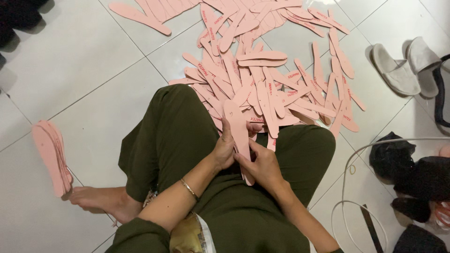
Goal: The person sits on the floor among a large pile of pink foam shoe insoles, picking up individual insoles, aligning them, and gathering them into stacks on their lap and beside them. They repeatedly take insoles from the pile, match them, and add them to the accumulated stacks.
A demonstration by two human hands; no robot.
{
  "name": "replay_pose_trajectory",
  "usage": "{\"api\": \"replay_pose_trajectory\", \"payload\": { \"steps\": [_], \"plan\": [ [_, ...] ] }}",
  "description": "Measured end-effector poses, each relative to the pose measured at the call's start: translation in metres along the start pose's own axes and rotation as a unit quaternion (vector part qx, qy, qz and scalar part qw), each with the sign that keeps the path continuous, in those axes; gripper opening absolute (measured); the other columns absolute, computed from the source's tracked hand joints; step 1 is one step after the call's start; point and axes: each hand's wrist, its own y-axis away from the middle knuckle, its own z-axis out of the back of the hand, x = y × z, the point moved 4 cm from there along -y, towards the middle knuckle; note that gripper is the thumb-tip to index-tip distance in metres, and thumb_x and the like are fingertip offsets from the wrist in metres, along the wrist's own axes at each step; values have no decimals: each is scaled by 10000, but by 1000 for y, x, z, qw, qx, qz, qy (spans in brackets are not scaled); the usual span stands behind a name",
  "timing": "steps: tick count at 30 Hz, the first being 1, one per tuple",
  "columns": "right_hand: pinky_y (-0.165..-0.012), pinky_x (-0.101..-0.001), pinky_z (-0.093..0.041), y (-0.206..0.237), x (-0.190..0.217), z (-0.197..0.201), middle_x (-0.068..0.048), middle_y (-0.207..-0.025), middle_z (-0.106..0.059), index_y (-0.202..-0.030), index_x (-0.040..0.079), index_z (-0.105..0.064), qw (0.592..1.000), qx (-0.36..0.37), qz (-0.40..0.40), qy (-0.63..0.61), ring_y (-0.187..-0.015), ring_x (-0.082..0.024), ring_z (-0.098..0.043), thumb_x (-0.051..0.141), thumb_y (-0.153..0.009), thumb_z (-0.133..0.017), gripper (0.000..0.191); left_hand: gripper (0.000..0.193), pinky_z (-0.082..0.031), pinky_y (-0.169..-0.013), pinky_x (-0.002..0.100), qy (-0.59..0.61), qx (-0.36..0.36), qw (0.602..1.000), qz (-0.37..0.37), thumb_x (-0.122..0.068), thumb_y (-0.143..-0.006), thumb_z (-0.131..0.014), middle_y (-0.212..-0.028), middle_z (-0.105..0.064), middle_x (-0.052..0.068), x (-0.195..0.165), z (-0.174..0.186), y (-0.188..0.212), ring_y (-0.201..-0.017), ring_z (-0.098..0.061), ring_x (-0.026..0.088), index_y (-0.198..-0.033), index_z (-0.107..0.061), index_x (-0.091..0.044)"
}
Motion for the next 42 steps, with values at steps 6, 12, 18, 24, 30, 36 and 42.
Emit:
{"api": "replay_pose_trajectory", "payload": {
  "steps": [6, 12, 18, 24, 30, 36, 42],
  "plan": [
    [-629, -312, -581, -6, -6, -9, -135, -808, -763, -1181, 41, -696, 999, 31, -27, 2, -665, -178, -749, 261, -858, -780, 400, 1022, -383, -1156, 464, -98, 10, 995, 22, -860, -888, -200, -1250, -646, 132, 3, 10, -2, -1230, -500, 235, -1235, -624, 3],
    [-688, -328, -564, -22, -25, -7, -142, -845, -765, -1203, 48, -699, 995, 85, -47, -37, -748, -196, -711, 275, -887, -745, 392, 943, -575, -912, 491, -85, -69, 993, 52, -881, -754, -271, -1185, -691, 161, 6, 32, -10, -1032, -700, 289, -1181, -506, -73],
    [-882, -436, -529, -61, -74, 24, -173, -1106, -694, -1264, 41, -656, 977, -78, -6, 197, -1001, -335, -656, 324, -850, -803, 522, 878, -642, -793, 420, 4, -230, 973, 3, -871, -756, -386, -795, -627, 76, 6, 72, -20, -764, -715, 232, -1112, -500, -77],
    [-979, -502, -476, -77, -135, 28, -163, -1258, -633, -1350, 87, -575, 955, -57, -121, 266, -1154, -384, -591, 295, -781, -825, 656, 839, -433, -511, 279, 33, -229, 972, 35, -895, -836, -396, -661, -390, -32, 13, 74, -20, -484, -354, 79, -1113, -457, -105],
    [-1046, -421, -487, -85, -156, 70, -159, -1300, -631, -1303, 52, -647, 982, -160, -82, 54, -1218, -296, -609, 231, -874, -735, 473, 797, -384, -452, 226, -35, -277, 960, -3, -766, -819, -605, -655, -375, -60, 0, 70, -16, -482, -362, 28, -1190, -550, -63],
    [-979, -347, -583, -90, -158, 118, -151, -1371, -557, -1318, -51, -580, 954, -262, -82, -121, -1218, -249, -614, 6, -883, -602, 439, 532, -366, -408, 225, -21, -305, 952, 17, -548, -832, -767, -626, -402, -67, 1, 69, -15, -452, -372, 28, -994, -594, -71],
    [-812, -311, -588, -87, -163, 120, -119, -1236, -614, -1395, -17, -566, 900, -256, -123, -330, -927, -159, -673, -71, -886, -593, 513, 411, -381, -417, 234, -32, -315, 948, 25, -448, -886, -787, -638, -441, -49, 4, 71, -14, -459, -393, 43, -877, -557, -107]
  ]
}}
